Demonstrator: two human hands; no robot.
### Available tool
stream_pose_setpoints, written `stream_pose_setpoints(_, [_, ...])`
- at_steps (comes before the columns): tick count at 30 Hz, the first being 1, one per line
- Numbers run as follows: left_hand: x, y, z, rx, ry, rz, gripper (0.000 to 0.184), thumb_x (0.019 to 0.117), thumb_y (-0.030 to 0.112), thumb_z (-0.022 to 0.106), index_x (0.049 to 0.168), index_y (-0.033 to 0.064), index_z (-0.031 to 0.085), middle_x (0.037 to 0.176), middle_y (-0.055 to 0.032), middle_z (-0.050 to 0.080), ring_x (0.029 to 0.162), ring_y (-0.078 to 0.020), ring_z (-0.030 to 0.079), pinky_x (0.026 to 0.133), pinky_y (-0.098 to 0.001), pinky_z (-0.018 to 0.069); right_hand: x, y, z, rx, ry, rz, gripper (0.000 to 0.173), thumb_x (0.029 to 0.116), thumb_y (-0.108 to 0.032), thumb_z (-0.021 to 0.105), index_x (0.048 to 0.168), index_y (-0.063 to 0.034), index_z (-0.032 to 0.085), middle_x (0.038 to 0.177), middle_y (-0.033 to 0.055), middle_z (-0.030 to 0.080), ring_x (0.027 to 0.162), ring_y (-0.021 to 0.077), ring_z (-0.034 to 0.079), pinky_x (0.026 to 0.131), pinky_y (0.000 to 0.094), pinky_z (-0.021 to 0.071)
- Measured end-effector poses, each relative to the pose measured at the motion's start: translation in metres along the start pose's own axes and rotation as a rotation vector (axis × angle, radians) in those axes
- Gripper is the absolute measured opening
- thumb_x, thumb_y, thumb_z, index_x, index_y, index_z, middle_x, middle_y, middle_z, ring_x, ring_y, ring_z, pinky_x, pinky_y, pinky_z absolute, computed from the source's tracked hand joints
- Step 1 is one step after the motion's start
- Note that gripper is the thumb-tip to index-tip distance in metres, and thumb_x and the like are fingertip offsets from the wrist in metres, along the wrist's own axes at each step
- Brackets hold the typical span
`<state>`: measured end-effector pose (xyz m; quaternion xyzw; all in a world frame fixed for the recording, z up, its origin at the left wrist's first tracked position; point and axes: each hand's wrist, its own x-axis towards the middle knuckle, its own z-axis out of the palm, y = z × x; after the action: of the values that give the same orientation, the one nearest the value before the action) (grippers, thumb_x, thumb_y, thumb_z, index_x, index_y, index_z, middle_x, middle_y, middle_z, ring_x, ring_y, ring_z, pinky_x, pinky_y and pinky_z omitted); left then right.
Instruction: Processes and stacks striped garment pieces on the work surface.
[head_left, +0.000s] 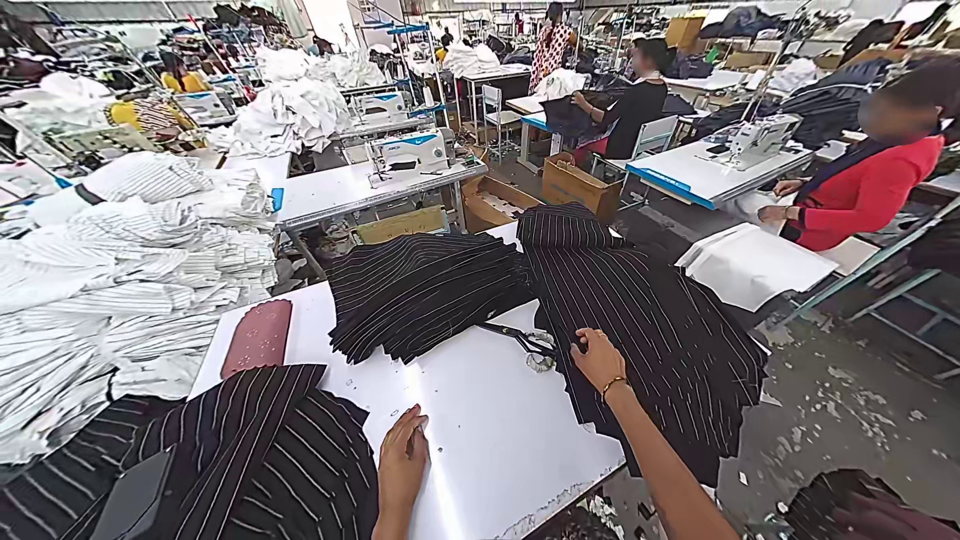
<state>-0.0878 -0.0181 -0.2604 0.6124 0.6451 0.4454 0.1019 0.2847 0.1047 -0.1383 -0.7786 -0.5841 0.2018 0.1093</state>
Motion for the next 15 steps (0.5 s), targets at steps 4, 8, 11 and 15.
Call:
stream_pose_setpoints(4, [0.002, 0.0, -0.005, -0.011, 0.006, -0.009, 0.027, 0.0923, 0.003, 0.053, 0.101, -0.0042, 0.077, 0.123, -0.0211, 0.072, 0.122, -0.0417, 0.065, 0.109, -0.0581, 0.0449, 0.007, 0.013, -0.009, 0.137, 0.07, -0.044, 0.03, 0.1039, -0.031, 0.06, 0.117, -0.0093, 0.075, 0.114, 0.0136, 0.075, 0.11, 0.0304, 0.07, 0.097, 0.0535, 0.0504])
stream_pose_setpoints(8, [0.001, 0.001, -0.007, -0.008, 0.015, -0.003, 0.027, 0.0917, 0.004, 0.053, 0.1, -0.0042, 0.077, 0.121, -0.021, 0.072, 0.12, -0.0426, 0.065, 0.108, -0.0589, 0.0458, 0.015, 0.029, -0.026, 0.292, 0.015, -0.043, 0.029, 0.1053, -0.022, 0.059, 0.118, -0.0012, 0.073, 0.114, 0.02, 0.073, 0.112, 0.0328, 0.068, 0.103, 0.0512, 0.0466])
stream_pose_setpoints(11, [0.001, -0.001, -0.008, -0.009, 0.021, 0.005, 0.028, 0.0913, 0.003, 0.052, 0.099, -0.005, 0.077, 0.12, -0.0219, 0.072, 0.12, -0.0434, 0.065, 0.107, -0.0588, 0.0462, 0.011, 0.027, -0.04, 0.388, 0.227, -0.058, 0.034, 0.1095, -0.017, 0.046, 0.127, 0.0059, 0.064, 0.115, 0.0262, 0.069, 0.11, 0.0372, 0.066, 0.101, 0.0524, 0.0471])
stream_pose_setpoints(15, [0.002, 0.002, -0.01, -0.027, 0.018, -0.013, 0.027, 0.0919, 0.004, 0.053, 0.102, -0.0057, 0.077, 0.12, -0.0226, 0.072, 0.12, -0.0438, 0.065, 0.107, -0.0594, 0.0456, -0.013, 0.008, -0.068, 0.583, 0.328, -0.29, 0.03, 0.1079, -0.013, 0.048, 0.125, 0.0063, 0.063, 0.102, 0.0182, 0.071, 0.089, 0.0187, 0.065, 0.084, 0.0357, 0.0509])
